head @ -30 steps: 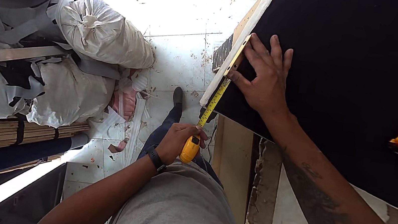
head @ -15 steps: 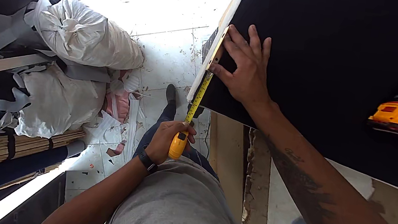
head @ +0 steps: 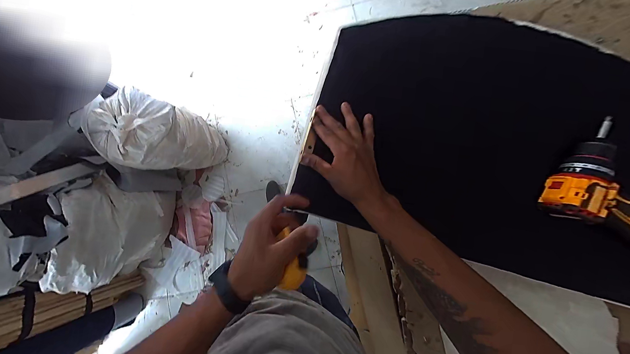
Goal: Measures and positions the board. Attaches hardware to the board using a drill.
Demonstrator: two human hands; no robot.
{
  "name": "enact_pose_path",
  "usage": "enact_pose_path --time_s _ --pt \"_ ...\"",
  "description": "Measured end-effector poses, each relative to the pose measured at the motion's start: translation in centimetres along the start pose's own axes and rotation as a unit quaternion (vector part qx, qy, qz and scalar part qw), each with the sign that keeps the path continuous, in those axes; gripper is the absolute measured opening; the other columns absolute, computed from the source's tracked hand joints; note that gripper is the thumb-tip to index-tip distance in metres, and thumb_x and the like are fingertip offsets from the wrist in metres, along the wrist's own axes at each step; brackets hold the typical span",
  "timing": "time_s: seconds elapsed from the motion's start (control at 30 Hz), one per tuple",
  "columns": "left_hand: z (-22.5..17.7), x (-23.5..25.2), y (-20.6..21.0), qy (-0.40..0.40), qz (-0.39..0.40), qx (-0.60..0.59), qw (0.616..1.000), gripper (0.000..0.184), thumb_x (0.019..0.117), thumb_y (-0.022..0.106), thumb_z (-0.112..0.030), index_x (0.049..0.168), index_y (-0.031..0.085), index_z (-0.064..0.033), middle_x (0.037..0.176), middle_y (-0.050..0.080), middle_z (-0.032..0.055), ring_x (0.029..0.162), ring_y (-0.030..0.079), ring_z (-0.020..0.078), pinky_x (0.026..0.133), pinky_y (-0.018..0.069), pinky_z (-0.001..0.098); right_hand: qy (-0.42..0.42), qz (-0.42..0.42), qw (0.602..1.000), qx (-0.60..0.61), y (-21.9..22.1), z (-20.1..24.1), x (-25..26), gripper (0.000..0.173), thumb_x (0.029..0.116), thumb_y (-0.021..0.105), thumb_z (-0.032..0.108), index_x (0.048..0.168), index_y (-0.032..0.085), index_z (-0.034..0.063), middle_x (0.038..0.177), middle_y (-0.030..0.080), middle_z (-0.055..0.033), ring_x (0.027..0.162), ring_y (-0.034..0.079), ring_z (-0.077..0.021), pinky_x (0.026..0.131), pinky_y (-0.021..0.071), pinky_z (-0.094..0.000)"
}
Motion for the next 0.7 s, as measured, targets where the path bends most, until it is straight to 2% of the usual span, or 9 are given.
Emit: enact_pose_path --time_s 0.1,0.17,0.23,0.3,0.4,0.47,0.53,0.6,0.7 --pt "-10.6 7.8 5.9 0.145 0.014 0.137 0.980 0.038 0.0973 0.068 -0.029 0.132 0.063 -0.0132 0.094 0.072 0.0024 0.075 0.070 0.0148 0.068 0.0637 0.0405 0.024 0.087 0.996 -0.009 -0.4 0.5 0.4 0.069 0.0996 0.044 0.064 0.158 0.044 0.0273 0.168 0.028 0.0130 0.160 0.009 -0.0283 0.123 0.0030 -0.0700" --pt "-14.7 13.5 13.0 0.190 0.061 0.225 0.954 0.033 0.0982 0.067 -0.032 0.125 0.066 -0.0137 0.092 0.073 0.0047 0.076 0.072 0.0177 0.069 0.0628 0.0462 0.015 0.061 0.998 0.025 -0.2 0.5 0.7 0.077 0.0921 0.060 0.066 0.153 0.051 0.0194 0.165 0.036 0.0030 0.158 0.012 -0.0363 0.120 0.0002 -0.0732" --pt "-13.9 18.6 20.7 0.165 0.140 0.301 0.929 0.030 0.0999 0.063 -0.035 0.121 0.068 -0.0135 0.094 0.075 0.0096 0.084 0.074 0.0257 0.074 0.0615 0.0554 -0.002 -0.005 1.000 0.013 0.7 -0.4 0.3 0.079 0.0906 0.054 0.074 0.153 0.052 0.0268 0.164 0.037 0.0110 0.159 0.013 -0.0314 0.122 -0.0015 -0.0707" --pt "-9.7 22.6 26.6 0.125 0.199 0.362 0.902 0.032 0.1011 0.059 -0.035 0.118 0.069 -0.0103 0.100 0.075 0.0150 0.095 0.073 0.0328 0.081 0.0593 0.0614 0.006 0.007 1.000 -0.005 1.0 -0.8 0.2 0.079 0.0913 0.047 0.079 0.156 0.046 0.0332 0.166 0.031 0.0179 0.160 0.008 -0.0263 0.123 -0.0029 -0.0690" --pt "-4.4 25.2 31.1 0.108 0.223 0.455 0.855 0.036 0.1032 0.053 -0.038 0.118 0.069 -0.0084 0.107 0.074 0.0160 0.105 0.071 0.0348 0.086 0.0572 0.0625 0.017 0.016 0.999 -0.027 1.0 -0.9 0.0 0.082 0.0895 0.042 0.083 0.157 0.042 0.0370 0.167 0.026 0.0213 0.160 0.006 -0.0234 0.124 -0.0017 -0.0674" --pt "-4.3 23.8 32.7 0.165 0.196 0.508 0.822 0.045 0.1017 0.055 -0.050 0.126 0.068 -0.0139 0.124 0.070 0.0099 0.121 0.062 0.0311 0.099 0.0500 0.0611 0.020 0.010 0.999 -0.030 1.2 -1.0 -0.3 0.082 0.0894 0.042 0.084 0.157 0.042 0.0375 0.167 0.026 0.0215 0.160 0.006 -0.0229 0.124 -0.0001 -0.0674" --pt "-6.0 21.6 32.2 0.218 0.171 0.516 0.810 0.062 0.0971 0.057 -0.062 0.142 0.058 -0.0194 0.149 0.053 0.0074 0.138 0.047 0.0303 0.108 0.0424 0.0618 0.021 0.001 0.999 -0.026 1.4 -1.1 -0.4 0.083 0.0886 0.043 0.084 0.158 0.041 0.0378 0.167 0.026 0.0211 0.160 0.007 -0.0233 0.124 0.0009 -0.0678" --pt "-9.8 18.7 27.4 0.270 0.118 0.492 0.819 0.056 0.1007 0.056 -0.054 0.148 0.054 -0.0235 0.160 0.042 0.0017 0.146 0.041 0.0242 0.113 0.0409 0.0558 0.017 -0.020 1.000 -0.009 1.5 -1.0 -0.5 0.083 0.0889 0.047 0.082 0.157 0.043 0.0349 0.167 0.030 0.0167 0.160 0.008 -0.0260 0.123 0.0008 -0.0688" --pt "-13.1 14.7 11.1 0.285 -0.048 0.452 0.844 0.045 0.0982 0.062 -0.033 0.140 0.060 -0.0167 0.153 0.051 0.0028 0.144 0.044 0.0222 0.116 0.0416 0.0490 0.021 -0.063 0.997 0.041 -0.3 -0.5 -1.1 0.072 0.0884 0.067 0.061 0.148 0.057 0.0224 0.160 0.046 0.0010 0.156 0.022 -0.0308 0.124 0.0079 -0.0679"
Point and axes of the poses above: each hand's wrist, its own x-axis towards the middle knuckle, its own y-axis out of the palm, z = x × y, the point moved 9 cm from there along x, towards the middle knuckle
